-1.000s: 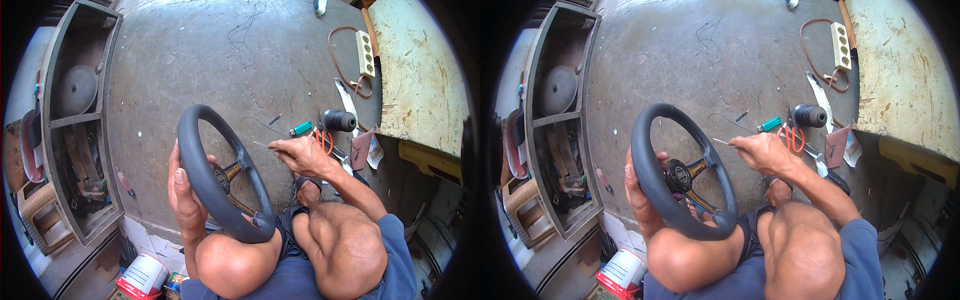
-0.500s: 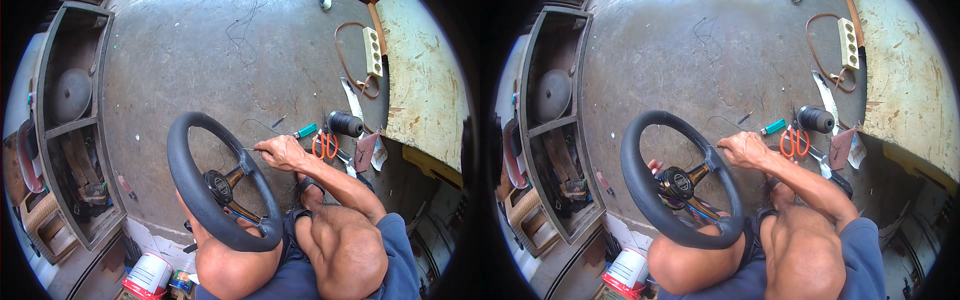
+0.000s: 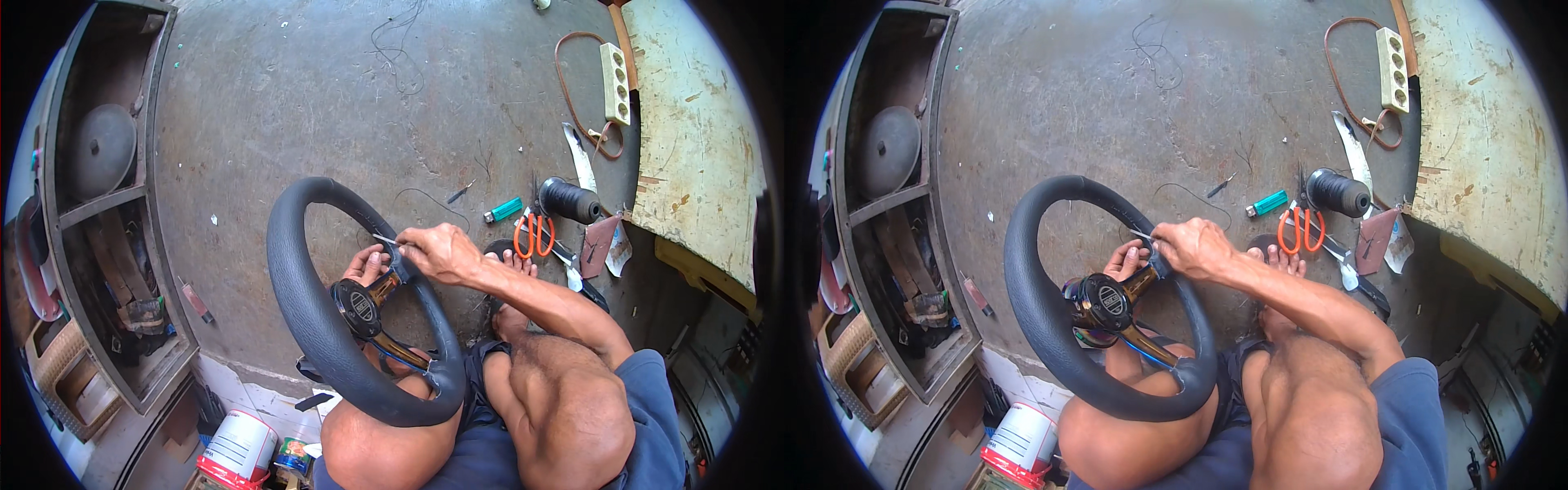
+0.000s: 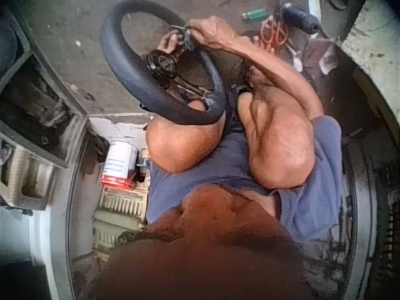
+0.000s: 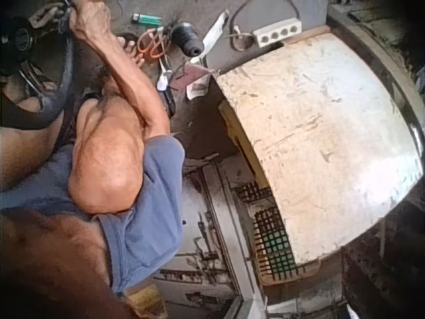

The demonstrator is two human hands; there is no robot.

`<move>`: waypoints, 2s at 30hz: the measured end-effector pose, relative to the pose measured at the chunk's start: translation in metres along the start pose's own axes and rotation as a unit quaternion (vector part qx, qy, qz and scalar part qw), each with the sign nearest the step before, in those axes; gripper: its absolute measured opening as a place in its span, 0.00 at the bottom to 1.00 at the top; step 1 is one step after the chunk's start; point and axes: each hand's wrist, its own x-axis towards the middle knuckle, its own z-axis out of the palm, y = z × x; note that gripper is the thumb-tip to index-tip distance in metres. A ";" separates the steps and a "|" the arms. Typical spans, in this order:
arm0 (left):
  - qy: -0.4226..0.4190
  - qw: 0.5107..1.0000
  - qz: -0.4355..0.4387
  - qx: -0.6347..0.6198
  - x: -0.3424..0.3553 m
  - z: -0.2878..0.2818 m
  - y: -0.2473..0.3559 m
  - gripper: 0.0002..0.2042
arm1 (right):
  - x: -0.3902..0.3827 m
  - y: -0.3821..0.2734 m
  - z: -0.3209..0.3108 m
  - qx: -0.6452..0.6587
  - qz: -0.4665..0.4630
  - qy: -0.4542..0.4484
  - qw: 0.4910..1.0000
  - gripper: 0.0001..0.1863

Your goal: The person is sewing a leather cover onto a steering wheel by hand using a needle and thread.

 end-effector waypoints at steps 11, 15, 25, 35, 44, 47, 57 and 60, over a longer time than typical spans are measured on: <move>-0.011 0.956 0.125 -0.266 -0.003 -0.044 0.003 0.16 | -0.001 -0.007 0.015 -0.052 -0.057 -0.063 0.995 0.13; 0.261 0.931 0.220 0.130 -0.016 -0.062 0.036 0.15 | -0.013 0.004 0.008 -0.021 -0.098 -0.019 0.995 0.16; 0.543 0.672 0.296 0.408 -0.052 -0.140 0.071 0.15 | -0.025 0.025 0.006 -0.029 -0.051 0.010 0.998 0.21; 0.578 0.626 0.134 0.506 -0.099 -0.178 0.022 0.15 | -0.004 0.025 0.023 0.004 -0.081 0.059 0.995 0.19; 0.516 0.712 0.070 0.471 -0.138 -0.160 -0.032 0.15 | 0.038 0.000 0.023 -0.029 0.098 0.035 0.994 0.33; 0.443 0.795 0.056 0.411 -0.135 -0.146 -0.042 0.14 | 0.033 0.002 0.028 -0.020 0.080 0.038 0.996 0.32; 0.088 0.874 0.276 0.391 -0.025 -0.034 0.007 0.12 | -0.018 0.030 0.052 0.081 0.010 0.073 0.994 0.19; 0.112 0.804 0.299 0.502 -0.014 0.001 0.025 0.13 | -0.023 0.035 0.048 0.068 -0.004 0.078 0.995 0.20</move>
